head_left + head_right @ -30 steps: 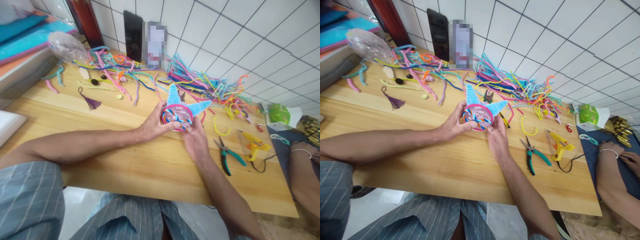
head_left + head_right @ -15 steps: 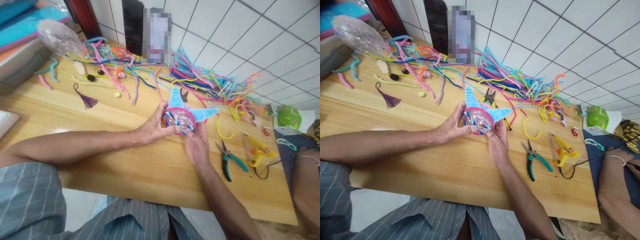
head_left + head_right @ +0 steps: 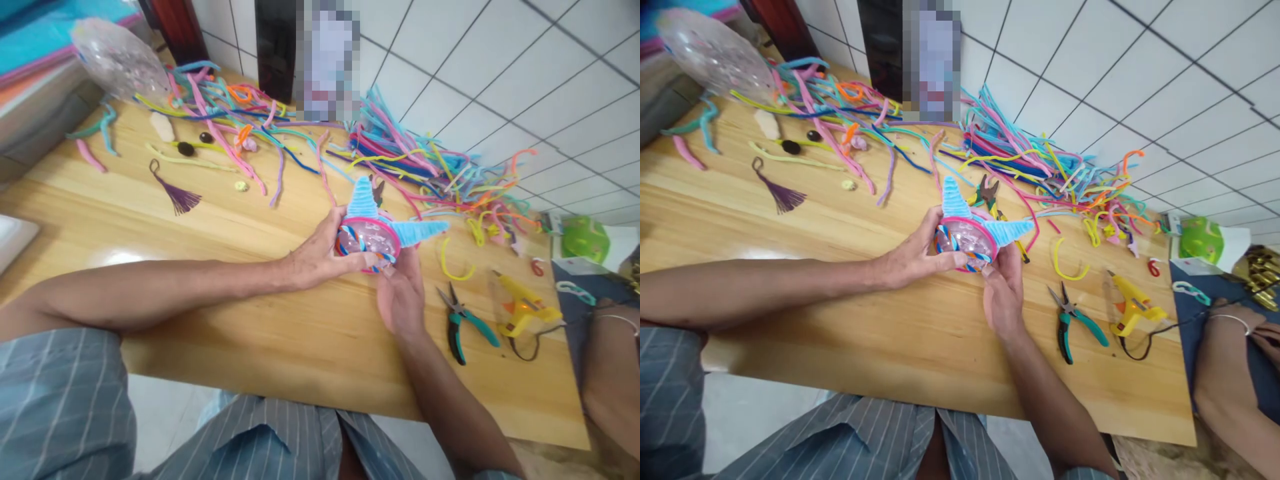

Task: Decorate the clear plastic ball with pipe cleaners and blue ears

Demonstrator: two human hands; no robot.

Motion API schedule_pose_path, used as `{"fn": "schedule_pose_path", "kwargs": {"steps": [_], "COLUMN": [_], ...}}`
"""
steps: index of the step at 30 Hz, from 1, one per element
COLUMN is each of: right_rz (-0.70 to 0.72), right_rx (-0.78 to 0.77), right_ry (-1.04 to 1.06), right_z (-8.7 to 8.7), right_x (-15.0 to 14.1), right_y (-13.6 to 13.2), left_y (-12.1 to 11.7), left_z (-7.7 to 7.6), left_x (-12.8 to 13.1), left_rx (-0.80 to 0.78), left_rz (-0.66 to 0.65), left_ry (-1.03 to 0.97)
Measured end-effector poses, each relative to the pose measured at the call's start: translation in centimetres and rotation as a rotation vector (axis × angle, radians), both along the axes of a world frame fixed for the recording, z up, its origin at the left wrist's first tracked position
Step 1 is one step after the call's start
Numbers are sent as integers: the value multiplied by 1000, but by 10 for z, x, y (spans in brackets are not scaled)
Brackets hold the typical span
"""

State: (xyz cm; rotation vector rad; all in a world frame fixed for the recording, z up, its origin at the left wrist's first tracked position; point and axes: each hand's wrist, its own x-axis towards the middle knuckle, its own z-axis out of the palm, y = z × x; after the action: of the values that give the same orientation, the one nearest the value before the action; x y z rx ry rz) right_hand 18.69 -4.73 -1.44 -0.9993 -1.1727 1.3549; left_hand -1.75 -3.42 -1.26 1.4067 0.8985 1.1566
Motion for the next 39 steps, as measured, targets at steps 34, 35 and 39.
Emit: {"fn": "schedule_pose_path", "kwargs": {"steps": [34, 35, 39], "right_rz": [2, 0, -16], "right_rx": [35, 34, 33], "right_ry": [51, 50, 77], "right_z": [-12, -12, -10], "right_x": [0, 0, 0], "right_y": [5, 5, 4], "left_y": [1, 1, 0], "left_z": [-6, -6, -11], "left_x": [3, 3, 3], "left_rx": [-49, -47, -3], "left_rz": [114, 112, 125], "left_ry": [9, 14, 33]}}
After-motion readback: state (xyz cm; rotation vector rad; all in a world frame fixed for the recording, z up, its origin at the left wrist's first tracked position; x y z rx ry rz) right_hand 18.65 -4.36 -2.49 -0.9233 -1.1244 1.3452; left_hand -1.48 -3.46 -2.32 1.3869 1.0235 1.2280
